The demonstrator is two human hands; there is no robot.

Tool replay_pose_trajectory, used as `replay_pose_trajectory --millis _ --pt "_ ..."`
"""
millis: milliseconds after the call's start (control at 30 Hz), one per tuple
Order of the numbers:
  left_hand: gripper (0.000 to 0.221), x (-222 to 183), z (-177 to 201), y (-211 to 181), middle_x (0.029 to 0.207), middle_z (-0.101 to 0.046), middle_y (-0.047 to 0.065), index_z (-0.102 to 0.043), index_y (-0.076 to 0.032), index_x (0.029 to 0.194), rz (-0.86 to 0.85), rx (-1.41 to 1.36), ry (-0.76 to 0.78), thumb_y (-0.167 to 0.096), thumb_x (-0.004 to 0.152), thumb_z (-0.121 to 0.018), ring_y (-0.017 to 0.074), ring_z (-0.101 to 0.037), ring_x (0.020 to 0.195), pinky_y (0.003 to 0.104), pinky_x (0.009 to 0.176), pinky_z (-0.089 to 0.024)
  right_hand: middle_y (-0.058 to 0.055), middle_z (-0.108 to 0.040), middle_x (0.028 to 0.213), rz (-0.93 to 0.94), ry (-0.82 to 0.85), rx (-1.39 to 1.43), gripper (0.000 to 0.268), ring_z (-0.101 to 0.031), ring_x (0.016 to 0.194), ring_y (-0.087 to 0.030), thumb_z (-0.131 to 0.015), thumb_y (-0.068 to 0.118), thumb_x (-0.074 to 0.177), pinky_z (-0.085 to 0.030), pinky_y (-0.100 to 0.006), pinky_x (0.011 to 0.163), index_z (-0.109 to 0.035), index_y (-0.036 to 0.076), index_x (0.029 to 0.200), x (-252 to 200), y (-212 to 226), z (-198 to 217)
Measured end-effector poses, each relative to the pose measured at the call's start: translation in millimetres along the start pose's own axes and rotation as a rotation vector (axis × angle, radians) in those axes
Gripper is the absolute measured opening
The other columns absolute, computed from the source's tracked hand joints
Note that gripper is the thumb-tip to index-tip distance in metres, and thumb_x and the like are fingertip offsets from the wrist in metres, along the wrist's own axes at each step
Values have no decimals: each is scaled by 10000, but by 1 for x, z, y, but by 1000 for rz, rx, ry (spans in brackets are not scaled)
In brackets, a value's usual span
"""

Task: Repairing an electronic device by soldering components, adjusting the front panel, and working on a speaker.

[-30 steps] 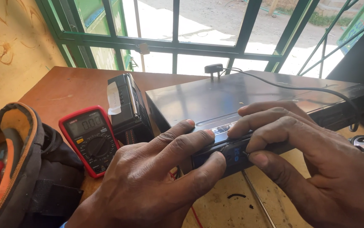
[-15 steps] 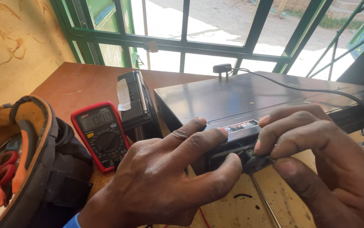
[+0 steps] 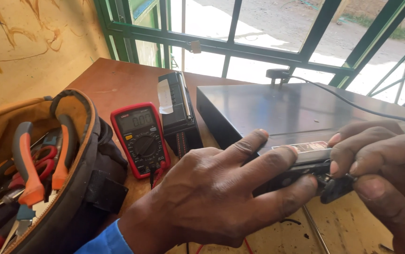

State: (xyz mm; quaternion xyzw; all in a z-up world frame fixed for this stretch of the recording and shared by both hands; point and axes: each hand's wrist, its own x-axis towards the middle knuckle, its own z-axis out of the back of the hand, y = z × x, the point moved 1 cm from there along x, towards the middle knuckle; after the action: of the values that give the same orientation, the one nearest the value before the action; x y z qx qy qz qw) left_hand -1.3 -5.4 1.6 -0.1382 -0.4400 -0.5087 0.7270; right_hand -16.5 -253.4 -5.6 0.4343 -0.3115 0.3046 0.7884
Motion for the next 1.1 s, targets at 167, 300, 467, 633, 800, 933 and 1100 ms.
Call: replay_pose_trajectory --millis 167,300,467,633,800,933,1100 --pt "200 0 1 -4 1270 -697 132 -650 -166 1254 -5 25 -85 -85 1121 -525 370 -761 1027 367 465 -452 4 -649 954 42 12 -144 124 -653 1031 -157 -399 227 1032 -564 -372 1219 -458 118 1027 -5 -12 1" --pt "193 -2 -2 -5 1299 -683 155 -650 -151 1257 -10 -6 -94 -71 1130 -529 402 -751 1057 394 511 -478 37 -594 979 20 -27 -117 126 -605 1092 -140 -372 261 1098 -567 -359 1265 -447 164 1070 -11 -20 2" --pt "330 0 -3 -10 1270 -644 139 -557 -248 972 15 -31 -148 61 870 -606 377 -746 1030 424 442 -426 22 -592 978 61 63 -149 154 -631 1158 -200 -368 272 1137 -583 -348 1175 -420 156 1051 -4 -58 28" --pt "303 0 -4 -10 1250 -637 128 -610 -265 1072 49 35 -119 31 1020 -645 332 -720 1036 392 468 -451 74 -551 1014 235 206 -190 172 -616 1068 -155 -313 346 1185 -584 -419 1254 -392 197 1215 4 -80 43" --pt "229 -1 -2 -5 1254 -639 120 -643 -254 1170 50 67 -111 -41 1093 -613 332 -745 1054 395 479 -474 79 -576 969 213 132 -102 170 -630 1054 -150 -373 368 1153 -594 -361 1202 -406 208 1200 7 -82 29" --pt "300 -4 -2 -1 1268 -621 137 -643 -216 1295 39 47 -46 -37 1067 -565 365 -742 1080 416 481 -500 40 -613 925 153 95 -105 125 -635 1066 -158 -389 301 1110 -605 -368 1214 -455 195 1120 14 -56 19" --pt "204 -2 0 -4 1277 -632 167 -603 -204 1188 84 -24 -68 -49 1057 -623 402 -744 1096 481 451 -477 -34 -624 953 81 110 -166 194 -637 1177 -254 -389 275 1060 -548 -413 1242 -451 92 1079 20 -11 6"
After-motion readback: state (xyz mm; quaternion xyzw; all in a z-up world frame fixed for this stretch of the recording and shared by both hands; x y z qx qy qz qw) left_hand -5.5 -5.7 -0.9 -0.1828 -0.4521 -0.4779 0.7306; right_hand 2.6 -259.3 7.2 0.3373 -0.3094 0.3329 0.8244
